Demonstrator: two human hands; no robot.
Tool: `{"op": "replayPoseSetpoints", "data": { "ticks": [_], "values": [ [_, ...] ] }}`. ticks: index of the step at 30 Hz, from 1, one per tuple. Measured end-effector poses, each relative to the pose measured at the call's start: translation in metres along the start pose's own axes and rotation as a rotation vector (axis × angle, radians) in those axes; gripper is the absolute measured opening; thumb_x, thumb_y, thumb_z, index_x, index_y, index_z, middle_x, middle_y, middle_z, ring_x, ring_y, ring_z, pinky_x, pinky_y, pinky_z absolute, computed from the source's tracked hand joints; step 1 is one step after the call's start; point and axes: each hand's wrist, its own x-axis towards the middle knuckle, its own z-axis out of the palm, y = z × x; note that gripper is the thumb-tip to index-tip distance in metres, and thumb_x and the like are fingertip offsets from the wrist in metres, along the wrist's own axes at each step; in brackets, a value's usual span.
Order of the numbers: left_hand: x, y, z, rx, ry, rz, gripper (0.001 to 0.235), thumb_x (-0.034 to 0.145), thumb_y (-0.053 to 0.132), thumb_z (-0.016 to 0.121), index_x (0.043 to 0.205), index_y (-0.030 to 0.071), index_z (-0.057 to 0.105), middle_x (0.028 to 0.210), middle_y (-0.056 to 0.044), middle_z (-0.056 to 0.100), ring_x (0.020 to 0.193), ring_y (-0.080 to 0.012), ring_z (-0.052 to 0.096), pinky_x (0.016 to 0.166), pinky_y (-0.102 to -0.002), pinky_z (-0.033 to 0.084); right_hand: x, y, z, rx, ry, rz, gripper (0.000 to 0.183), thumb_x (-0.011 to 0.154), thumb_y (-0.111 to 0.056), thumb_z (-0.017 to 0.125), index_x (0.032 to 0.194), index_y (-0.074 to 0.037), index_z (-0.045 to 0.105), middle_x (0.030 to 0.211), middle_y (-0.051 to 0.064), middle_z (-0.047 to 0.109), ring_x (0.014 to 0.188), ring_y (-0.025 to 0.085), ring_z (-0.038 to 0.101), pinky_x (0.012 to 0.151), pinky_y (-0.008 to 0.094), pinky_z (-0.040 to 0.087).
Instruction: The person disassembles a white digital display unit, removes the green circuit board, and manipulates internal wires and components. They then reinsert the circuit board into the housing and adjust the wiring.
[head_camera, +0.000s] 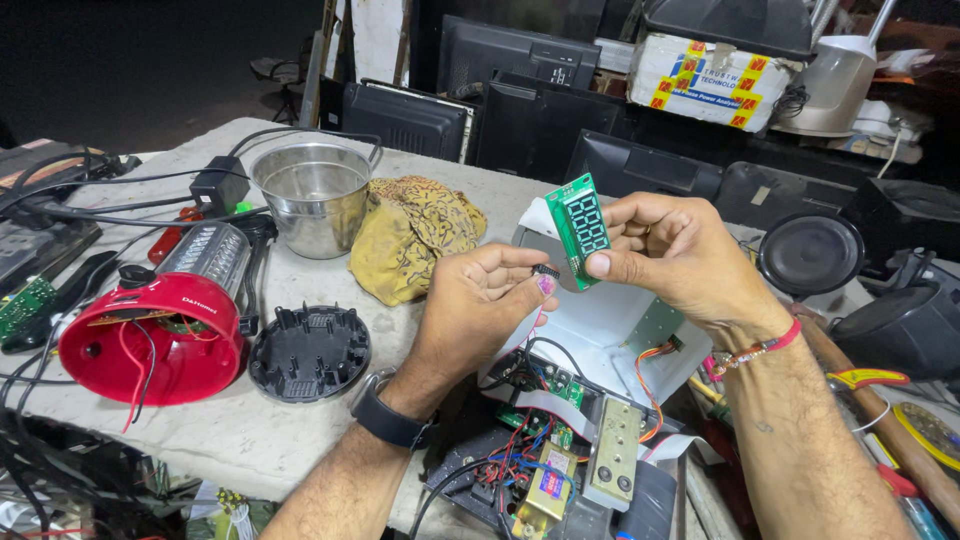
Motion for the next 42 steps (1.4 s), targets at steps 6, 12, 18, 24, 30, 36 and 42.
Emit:
{"op": "replayPoseSetpoints", "data": {
  "ticks": [6, 12, 18, 24, 30, 36, 42],
  "values": [
    [0.0, 0.003, 0.002, -0.048, 0.016, -0.048, 0.035, 0.091, 0.005, 0.073, 0.12, -0.011, 0.062, 0.1, -0.019, 0.077, 0.083, -0.0175, 0.076, 0.07, -0.028, 0.063, 0.0, 0.001, -0.001, -0.025, -0.013, 0.015, 0.037, 0.081, 0.0, 0.08, 0.116, 0.005, 0.071, 0.104, 0.011, 0.078, 0.092, 0.015, 0.074, 0.085, 0.029, 0.06],
    [-0.001, 0.002, 0.006, -0.037, 0.013, -0.051, 0.034, 0.091, 0.004, 0.071, 0.119, -0.011, 0.061, 0.1, -0.019, 0.076, 0.084, -0.0184, 0.077, 0.068, -0.028, 0.063, 0.0, 0.003, -0.002, -0.039, -0.009, 0.018, 0.036, 0.081, 0.001, 0.079, 0.116, 0.004, 0.071, 0.104, 0.01, 0.078, 0.093, 0.014, 0.074, 0.086, 0.028, 0.06],
    [0.001, 0.001, 0.006, -0.044, 0.029, -0.052, 0.033, 0.091, 0.004, 0.071, 0.118, -0.012, 0.061, 0.098, -0.02, 0.076, 0.082, -0.0182, 0.077, 0.067, -0.028, 0.062, 0.0, 0.001, -0.001, -0.081, -0.009, 0.014, 0.033, 0.081, 0.002, 0.079, 0.114, 0.004, 0.072, 0.103, 0.01, 0.078, 0.091, 0.013, 0.074, 0.083, 0.027, 0.06],
    [0.001, 0.002, 0.002, -0.051, -0.007, -0.057, 0.033, 0.093, 0.004, 0.067, 0.122, -0.012, 0.061, 0.101, -0.02, 0.077, 0.084, -0.017, 0.076, 0.069, -0.026, 0.061, 0.0, 0.0, 0.002, -0.125, 0.014, -0.004, 0.03, 0.08, 0.001, 0.081, 0.11, 0.003, 0.074, 0.099, 0.008, 0.079, 0.087, 0.011, 0.074, 0.081, 0.026, 0.061],
    [0.0, 0.007, -0.009, 0.007, -0.006, -0.103, 0.034, 0.093, 0.004, 0.063, 0.124, -0.01, 0.063, 0.1, -0.022, 0.078, 0.083, -0.0157, 0.076, 0.071, -0.026, 0.062, 0.001, 0.002, 0.002, -0.137, 0.033, -0.011, 0.029, 0.08, -0.001, 0.082, 0.108, 0.002, 0.076, 0.094, 0.007, 0.079, 0.083, 0.01, 0.073, 0.077, 0.025, 0.06],
    [0.0, 0.001, -0.003, -0.025, 0.009, -0.028, 0.027, 0.093, -0.002, 0.065, 0.117, -0.013, 0.063, 0.096, -0.018, 0.077, 0.082, -0.0145, 0.075, 0.072, -0.026, 0.062, 0.001, 0.003, 0.0, -0.133, 0.035, -0.016, 0.029, 0.08, -0.001, 0.082, 0.108, 0.002, 0.075, 0.094, 0.007, 0.079, 0.082, 0.009, 0.073, 0.078, 0.025, 0.06],
    [-0.006, 0.007, 0.005, 0.089, 0.141, 0.07, 0.028, 0.091, -0.001, 0.067, 0.115, -0.014, 0.064, 0.087, -0.014, 0.076, 0.075, -0.0116, 0.073, 0.067, -0.023, 0.06, 0.0, 0.002, 0.0, -0.104, -0.001, -0.055, 0.029, 0.081, -0.002, 0.081, 0.109, 0.003, 0.073, 0.093, 0.009, 0.08, 0.083, 0.011, 0.075, 0.079, 0.025, 0.06]
  ]
}}
